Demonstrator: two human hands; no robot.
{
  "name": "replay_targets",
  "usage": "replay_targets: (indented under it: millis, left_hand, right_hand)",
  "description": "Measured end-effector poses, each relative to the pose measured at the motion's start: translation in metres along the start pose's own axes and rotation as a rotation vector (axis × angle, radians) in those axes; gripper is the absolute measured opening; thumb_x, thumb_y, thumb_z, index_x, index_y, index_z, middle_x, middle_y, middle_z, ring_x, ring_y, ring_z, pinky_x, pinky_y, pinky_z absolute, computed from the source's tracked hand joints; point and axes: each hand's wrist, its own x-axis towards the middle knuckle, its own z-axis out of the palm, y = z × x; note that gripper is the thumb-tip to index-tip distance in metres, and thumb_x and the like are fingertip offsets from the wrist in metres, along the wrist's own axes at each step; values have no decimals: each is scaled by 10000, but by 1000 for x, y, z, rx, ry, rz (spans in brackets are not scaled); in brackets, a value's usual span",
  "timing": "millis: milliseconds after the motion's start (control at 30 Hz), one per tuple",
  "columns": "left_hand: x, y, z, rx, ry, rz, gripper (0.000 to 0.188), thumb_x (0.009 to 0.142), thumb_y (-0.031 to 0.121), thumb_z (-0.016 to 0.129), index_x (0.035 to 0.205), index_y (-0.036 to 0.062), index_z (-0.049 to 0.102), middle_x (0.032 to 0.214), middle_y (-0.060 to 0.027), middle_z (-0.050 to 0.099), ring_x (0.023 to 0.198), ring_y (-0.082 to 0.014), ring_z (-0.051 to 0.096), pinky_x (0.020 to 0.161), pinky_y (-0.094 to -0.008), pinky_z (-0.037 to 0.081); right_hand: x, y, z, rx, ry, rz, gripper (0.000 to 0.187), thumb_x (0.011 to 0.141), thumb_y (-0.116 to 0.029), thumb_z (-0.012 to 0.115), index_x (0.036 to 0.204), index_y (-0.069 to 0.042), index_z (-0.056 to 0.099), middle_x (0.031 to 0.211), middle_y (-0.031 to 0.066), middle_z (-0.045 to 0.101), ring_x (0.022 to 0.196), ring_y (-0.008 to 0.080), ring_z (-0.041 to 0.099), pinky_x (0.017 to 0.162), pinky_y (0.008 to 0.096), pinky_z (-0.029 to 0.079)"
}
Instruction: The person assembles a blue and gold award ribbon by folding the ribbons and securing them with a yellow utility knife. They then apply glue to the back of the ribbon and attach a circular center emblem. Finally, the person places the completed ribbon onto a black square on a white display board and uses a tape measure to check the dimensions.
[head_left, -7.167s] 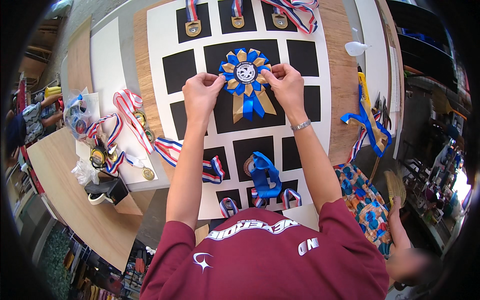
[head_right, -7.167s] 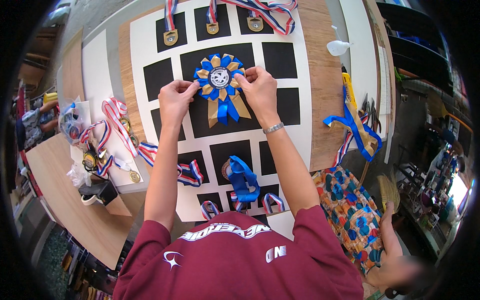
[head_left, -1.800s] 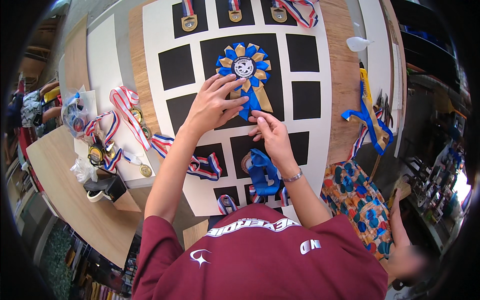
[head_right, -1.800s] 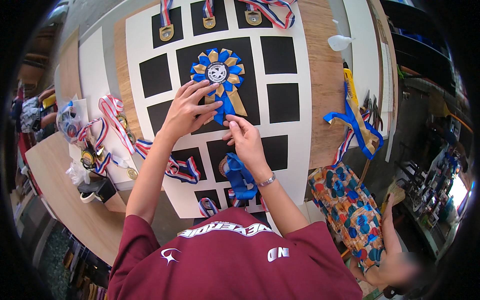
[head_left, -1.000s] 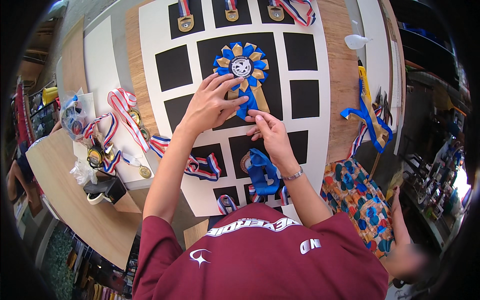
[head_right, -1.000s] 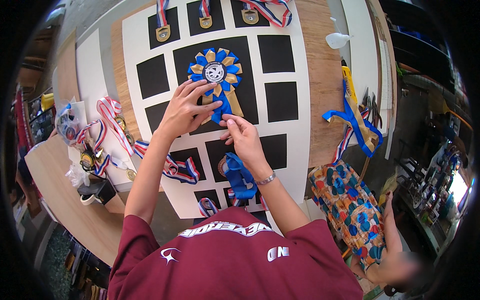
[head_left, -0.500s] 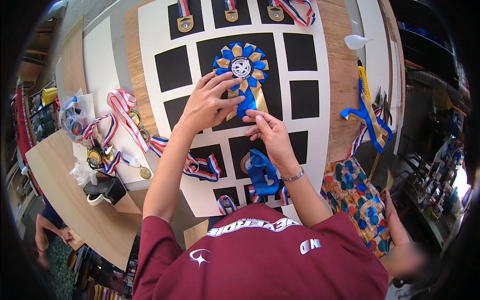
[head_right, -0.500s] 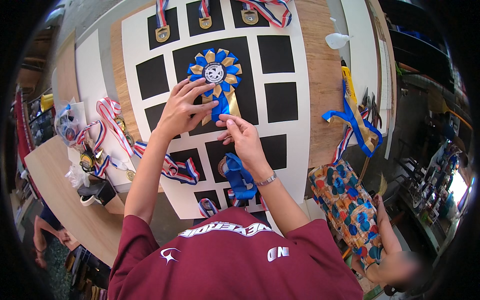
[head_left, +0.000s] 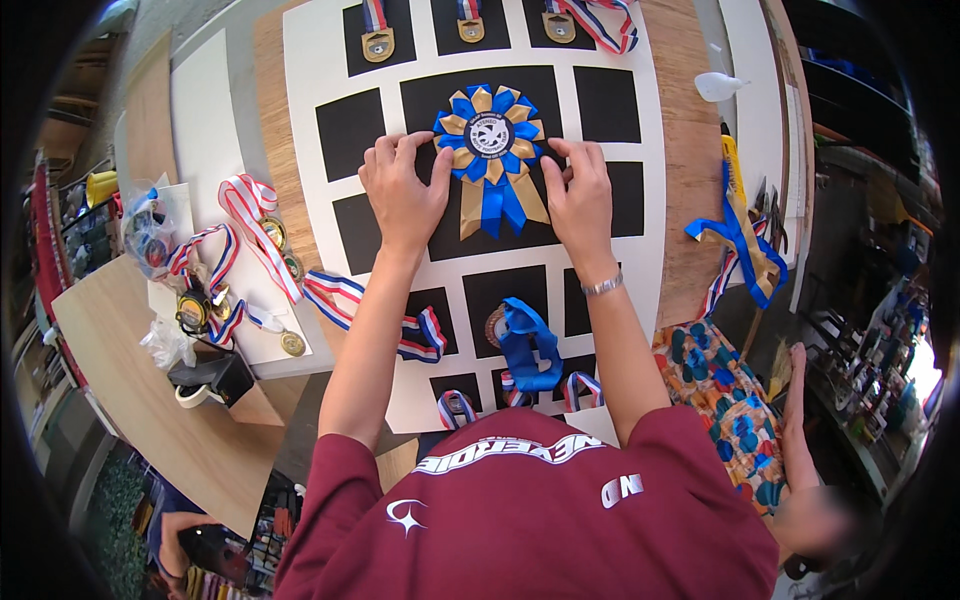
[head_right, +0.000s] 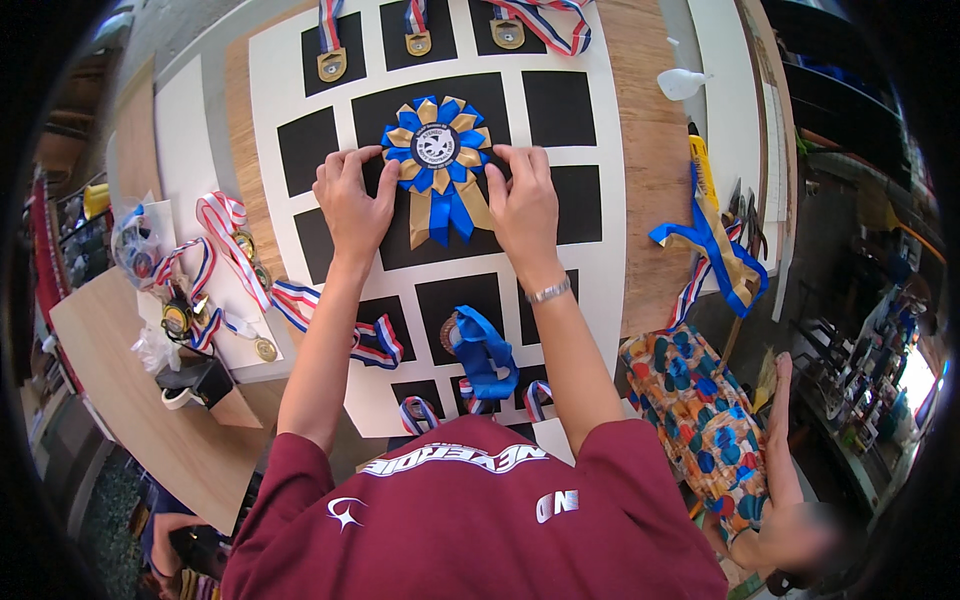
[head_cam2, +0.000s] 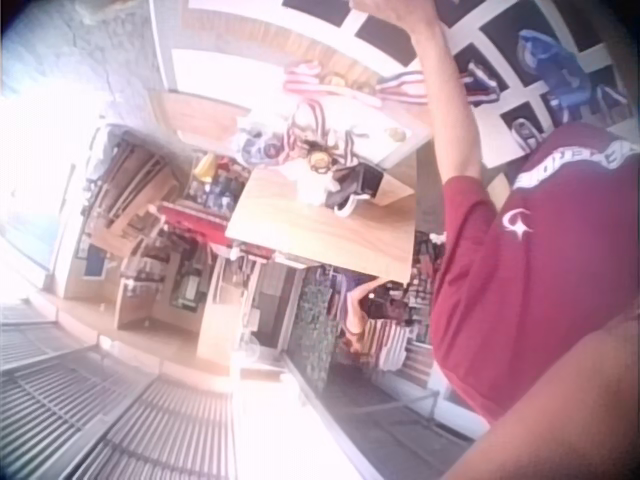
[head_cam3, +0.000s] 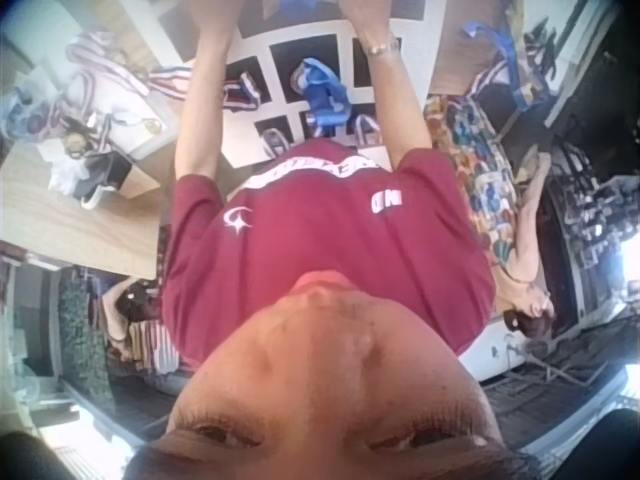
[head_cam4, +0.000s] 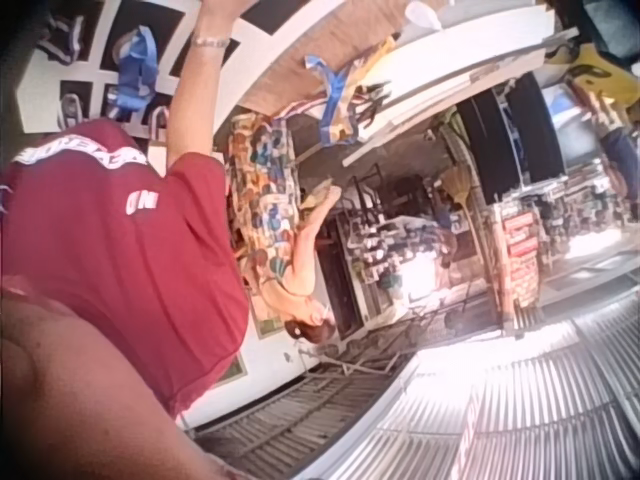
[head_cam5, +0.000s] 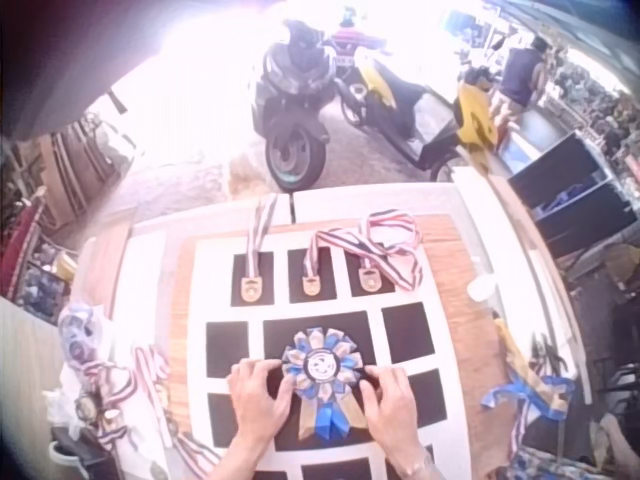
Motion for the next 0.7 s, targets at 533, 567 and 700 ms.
replay_targets:
  millis: [533,567,700]
  left_hand:
    - [1,-4,15,-9,50,-75,104,942,237,803,930,141,766,952,7,658,969,-224,574,882,-408,366]
    - [1,-4,15,-13,52,-76,105,942,239,803,929,142,766,951,8,659,970,-224,575,882,-409,366]
    - [2,-3,16,-8,52,-87,114,943,247,803,924,140,765,942,13,661,968,-222,579,878,-408,366]
  right_hand:
    - [17,5,19,-109,-42,29,133,956,-164,764,931,-47,705,959,96,665,891,311,685,781,445,550]
    - [17,5,19,-114,-40,23,133,956,-161,763,923,-47,702,957,99,662,902,315,680,787,450,548]
    - [17,3,21,-162,-47,9,136,956,-146,760,902,-46,685,953,110,648,940,327,663,811,458,539]
